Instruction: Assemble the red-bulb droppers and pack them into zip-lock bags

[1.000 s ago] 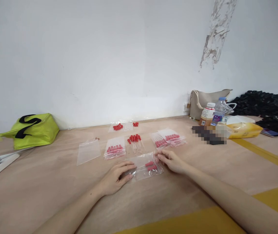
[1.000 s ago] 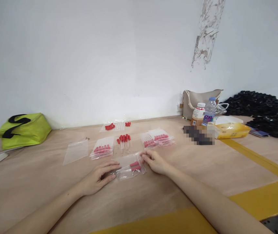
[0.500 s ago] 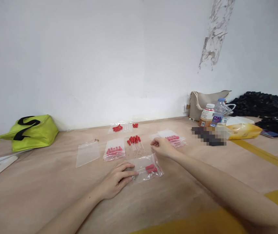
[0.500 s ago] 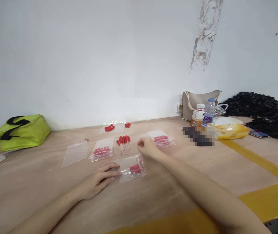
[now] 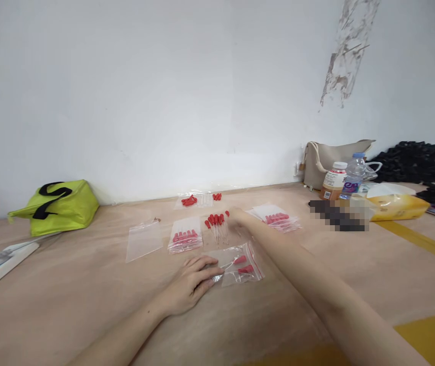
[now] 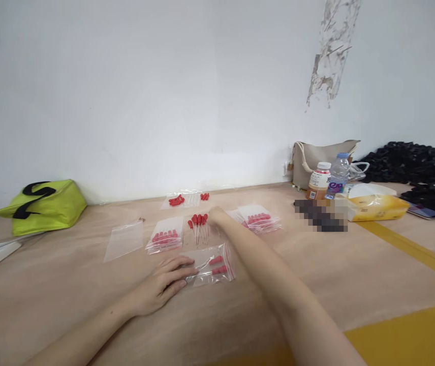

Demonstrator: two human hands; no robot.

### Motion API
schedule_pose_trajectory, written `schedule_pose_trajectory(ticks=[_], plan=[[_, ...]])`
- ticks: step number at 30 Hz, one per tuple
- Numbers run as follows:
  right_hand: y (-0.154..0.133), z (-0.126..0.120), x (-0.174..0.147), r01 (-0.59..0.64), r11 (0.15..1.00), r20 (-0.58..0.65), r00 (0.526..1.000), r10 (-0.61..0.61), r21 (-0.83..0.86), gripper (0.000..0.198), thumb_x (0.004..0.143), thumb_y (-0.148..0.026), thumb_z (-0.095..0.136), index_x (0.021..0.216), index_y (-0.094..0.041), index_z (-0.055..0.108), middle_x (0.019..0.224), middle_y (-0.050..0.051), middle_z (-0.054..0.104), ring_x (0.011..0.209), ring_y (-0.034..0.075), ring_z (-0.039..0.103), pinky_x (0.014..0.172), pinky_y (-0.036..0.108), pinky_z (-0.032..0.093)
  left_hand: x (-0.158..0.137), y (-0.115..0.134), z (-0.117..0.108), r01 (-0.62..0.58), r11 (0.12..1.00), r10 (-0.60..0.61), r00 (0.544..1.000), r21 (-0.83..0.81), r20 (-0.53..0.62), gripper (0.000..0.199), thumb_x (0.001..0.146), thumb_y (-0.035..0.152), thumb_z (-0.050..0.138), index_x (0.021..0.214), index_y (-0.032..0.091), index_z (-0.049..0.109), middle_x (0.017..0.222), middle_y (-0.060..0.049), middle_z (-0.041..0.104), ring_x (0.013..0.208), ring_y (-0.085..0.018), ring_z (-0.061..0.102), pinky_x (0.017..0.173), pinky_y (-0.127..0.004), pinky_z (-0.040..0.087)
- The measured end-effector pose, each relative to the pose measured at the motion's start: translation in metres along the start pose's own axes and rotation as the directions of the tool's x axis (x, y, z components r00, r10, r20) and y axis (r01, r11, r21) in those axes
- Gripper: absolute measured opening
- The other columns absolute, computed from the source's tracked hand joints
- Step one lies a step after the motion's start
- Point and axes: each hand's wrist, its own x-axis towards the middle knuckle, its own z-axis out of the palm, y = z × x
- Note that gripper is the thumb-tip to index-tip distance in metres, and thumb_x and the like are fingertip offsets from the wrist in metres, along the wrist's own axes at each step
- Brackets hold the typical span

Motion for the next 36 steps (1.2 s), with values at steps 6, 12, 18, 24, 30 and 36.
schedule_pose_trajectory(ticks=[6, 12, 18, 24, 30, 36], plan=[[0.027, -0.036, -0.054, -0.158, 0.984, -0.066, 0.984, 0.163, 0.080, 0.049, 0.073, -0.013, 0.043, 0.120, -0.010, 0.030, 0.056, -0.001, 0.053, 0.046, 0.014, 0.053, 0.041, 0.023, 0.041, 0.000, 0.000, 0.000, -0.002, 1.000, 0.002, 1.000, 0.006, 0.000, 0.032, 0.090, 0.028, 0.034, 0.120, 0.032, 0.046, 0.123, -0.002, 0.045, 0.113, -0.020, 0.039, 0.095, -0.038, 0.032], [0.055, -0.030, -0.123, -0.007, 0.746, -0.291, 0.918, 0.268, 0.666, 0.054, 0.065, -0.020, 0.047, 0.111, -0.020, 0.020, 0.050, -0.011, 0.044, 0.038, 0.011, 0.049, 0.037, 0.021, 0.043, 0.000, -0.003, 0.001, -0.007, 1.000, 0.007, 1.000, 0.007, 0.001, 0.033, 0.090, 0.028, 0.035, 0.121, 0.032, 0.045, 0.123, -0.002, 0.045, 0.113, -0.020, 0.039, 0.096, -0.039, 0.032], [0.061, -0.011, -0.133, 0.089, 0.677, -0.360, 0.893, 0.271, 0.731, 0.049, 0.066, -0.030, 0.056, 0.101, -0.024, 0.023, 0.061, -0.008, 0.048, 0.045, 0.011, 0.053, 0.042, 0.026, 0.049, 0.001, -0.005, 0.002, 0.003, 1.000, -0.003, 1.000, 0.006, 0.011, 0.032, 0.090, 0.029, 0.035, 0.120, 0.032, 0.046, 0.124, -0.002, 0.044, 0.114, -0.020, 0.039, 0.096, -0.038, 0.032], [0.058, 0.000, -0.141, 0.021, 0.704, -0.258, 0.938, 0.232, 0.710, 0.049, 0.061, -0.039, 0.064, 0.092, -0.023, 0.030, 0.062, -0.007, 0.048, 0.052, 0.013, 0.055, 0.049, 0.028, 0.050, 0.001, -0.004, 0.002, 0.001, 1.000, -0.001, 1.000, -0.019, 0.001, 0.033, 0.090, 0.029, 0.035, 0.121, 0.031, 0.045, 0.124, -0.002, 0.045, 0.114, -0.020, 0.040, 0.096, -0.038, 0.033], [0.063, -0.015, -0.149, 0.050, 0.950, -0.193, 0.981, 0.011, 0.309, 0.029, 0.060, -0.039, 0.068, 0.068, -0.016, 0.052, 0.056, -0.004, 0.048, 0.050, 0.009, 0.043, 0.047, 0.022, 0.037, 0.000, -0.002, 0.001, 0.017, 1.000, -0.017, 1.000, -0.021, -0.009, 0.034, 0.089, 0.029, 0.036, 0.123, 0.029, 0.042, 0.125, -0.002, 0.045, 0.116, -0.019, 0.038, 0.097, -0.038, 0.032], [0.057, -0.015, -0.149, 0.207, 0.957, -0.048, 0.978, -0.202, 0.203, 0.018, 0.071, -0.031, 0.059, 0.084, -0.019, 0.063, 0.067, 0.000, 0.059, 0.058, 0.011, 0.049, 0.054, 0.023, 0.039, -0.001, -0.002, 0.000, 0.044, 0.999, -0.045, 0.998, -0.024, -0.049, 0.038, 0.088, 0.034, 0.039, 0.126, 0.028, 0.038, 0.126, -0.004, 0.046, 0.115, -0.022, 0.040, 0.097, -0.042, 0.032]])
